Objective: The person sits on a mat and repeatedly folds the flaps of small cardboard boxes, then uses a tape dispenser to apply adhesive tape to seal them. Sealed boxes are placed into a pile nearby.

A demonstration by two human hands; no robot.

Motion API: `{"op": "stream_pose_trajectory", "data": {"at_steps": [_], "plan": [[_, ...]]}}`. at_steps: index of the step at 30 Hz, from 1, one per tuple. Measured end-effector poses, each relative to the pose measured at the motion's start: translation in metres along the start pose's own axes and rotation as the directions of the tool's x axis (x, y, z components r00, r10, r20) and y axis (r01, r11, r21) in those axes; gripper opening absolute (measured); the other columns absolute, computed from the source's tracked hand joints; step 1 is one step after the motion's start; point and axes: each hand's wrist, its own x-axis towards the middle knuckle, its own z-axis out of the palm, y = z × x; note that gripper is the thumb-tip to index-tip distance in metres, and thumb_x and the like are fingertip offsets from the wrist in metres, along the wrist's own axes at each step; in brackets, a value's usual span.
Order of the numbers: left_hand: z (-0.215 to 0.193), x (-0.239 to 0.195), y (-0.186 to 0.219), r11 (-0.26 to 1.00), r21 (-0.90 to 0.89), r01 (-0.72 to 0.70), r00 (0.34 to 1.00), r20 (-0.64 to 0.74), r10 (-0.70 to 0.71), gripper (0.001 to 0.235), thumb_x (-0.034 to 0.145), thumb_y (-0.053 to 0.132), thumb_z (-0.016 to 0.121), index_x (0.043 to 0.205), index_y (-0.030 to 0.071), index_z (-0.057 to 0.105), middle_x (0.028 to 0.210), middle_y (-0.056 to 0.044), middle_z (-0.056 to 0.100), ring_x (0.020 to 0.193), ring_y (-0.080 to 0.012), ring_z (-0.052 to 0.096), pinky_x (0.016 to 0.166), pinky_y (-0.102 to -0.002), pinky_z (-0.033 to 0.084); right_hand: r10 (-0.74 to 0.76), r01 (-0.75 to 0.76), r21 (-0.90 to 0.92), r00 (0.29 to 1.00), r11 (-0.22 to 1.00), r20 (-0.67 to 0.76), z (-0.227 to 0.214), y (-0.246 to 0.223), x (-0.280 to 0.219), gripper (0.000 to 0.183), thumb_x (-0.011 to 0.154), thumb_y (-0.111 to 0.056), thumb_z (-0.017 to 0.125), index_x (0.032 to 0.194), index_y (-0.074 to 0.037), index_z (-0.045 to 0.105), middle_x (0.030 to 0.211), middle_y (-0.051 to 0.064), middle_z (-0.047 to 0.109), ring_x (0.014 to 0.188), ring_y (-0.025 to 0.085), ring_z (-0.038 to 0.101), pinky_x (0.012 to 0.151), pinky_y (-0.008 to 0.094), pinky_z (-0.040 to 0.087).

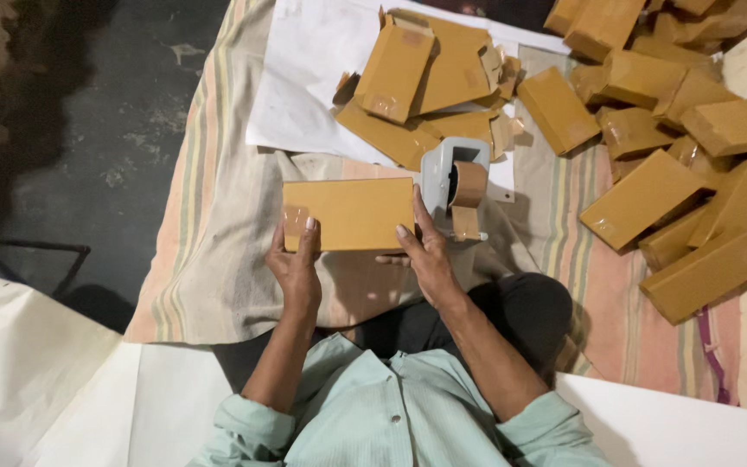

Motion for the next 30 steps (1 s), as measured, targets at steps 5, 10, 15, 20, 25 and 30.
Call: {"op": "stream_pose_trajectory", "data": {"at_steps": [5, 10, 15, 20, 25, 30], "plan": [[0.001, -0.006, 0.009, 0.997, -0.063, 0.034, 0.999, 0.001, -0.034, 0.046, 0.098, 0.020, 0.074, 0.134, -0.006, 0.062, 0.111, -0.007, 0.071, 0.095, -0.0117, 0.068, 0.082, -0.027, 0.058, -0.020, 0.031, -0.130, 0.996, 0.991, 0.086, -0.004, -0.014, -0.009, 0.077, 0.104, -0.017, 0.051, 0.164, -0.028, 0.004, 0.161, 0.008, 0.039, 0.099, 0.020, 0.071, 0.074, 0.037, 0.066], [0.009, -0.016, 0.042, 0.998, 0.033, -0.047, 0.994, 0.096, 0.044, 0.062, 0.100, 0.022, 0.069, 0.152, -0.001, 0.044, 0.125, -0.010, 0.067, 0.106, -0.0116, 0.066, 0.089, -0.027, 0.056, 0.079, -0.080, 0.036, 0.997, 0.996, 0.020, -0.010, -0.003, -0.038, 0.075, 0.102, -0.012, 0.052, 0.164, -0.018, 0.009, 0.135, 0.022, 0.058, 0.093, 0.024, 0.071, 0.081, 0.041, 0.066], [0.015, -0.028, 0.036, 0.996, -0.077, 0.048, 0.965, 0.261, -0.026, 0.066, 0.099, 0.030, 0.059, 0.154, 0.008, 0.029, 0.122, -0.010, 0.065, 0.100, -0.0139, 0.070, 0.080, -0.031, 0.063, -0.003, 0.062, 0.366, 0.987, 0.928, -0.160, -0.060, 0.003, -0.063, 0.032, 0.103, -0.011, 0.056, 0.130, 0.007, 0.052, 0.114, 0.020, 0.070, 0.096, 0.030, 0.074, 0.083, 0.046, 0.063], [-0.001, -0.030, -0.009, 0.984, 0.134, 0.117, 0.944, 0.294, -0.153, 0.041, 0.104, 0.022, 0.064, 0.133, -0.007, 0.065, 0.102, -0.014, 0.071, 0.088, -0.0180, 0.069, 0.075, -0.034, 0.061, -0.047, 0.322, 0.452, 0.852, 0.832, -0.522, -0.161, -0.017, -0.071, 0.021, 0.102, -0.014, 0.065, 0.119, -0.001, 0.067, 0.103, 0.015, 0.074, 0.086, 0.024, 0.072, 0.070, 0.032, 0.057], [-0.026, -0.037, -0.037, 0.936, 0.325, 0.137, 0.942, 0.249, -0.224, 0.037, 0.100, 0.022, 0.065, 0.127, -0.003, 0.067, 0.097, -0.012, 0.072, 0.085, -0.0158, 0.069, 0.071, -0.032, 0.060, -0.107, 0.619, 0.318, 0.549, 0.719, -0.829, -0.286, -0.101, -0.042, 0.046, 0.105, -0.020, 0.063, 0.137, 0.003, 0.040, 0.134, 0.029, 0.057, 0.112, 0.037, 0.072, 0.101, 0.043, 0.059], [-0.021, -0.030, -0.037, 0.784, 0.618, 0.047, 0.966, 0.171, -0.193, 0.032, 0.096, 0.024, 0.067, 0.121, 0.003, 0.072, 0.098, -0.009, 0.075, 0.081, -0.0158, 0.071, 0.070, -0.032, 0.058, -0.056, 0.350, 0.208, 0.614, 0.914, -0.787, -0.308, -0.132, -0.019, 0.050, 0.106, -0.027, 0.056, 0.142, 0.002, 0.038, 0.121, 0.024, 0.056, 0.104, 0.033, 0.070, 0.096, 0.045, 0.062]]}}
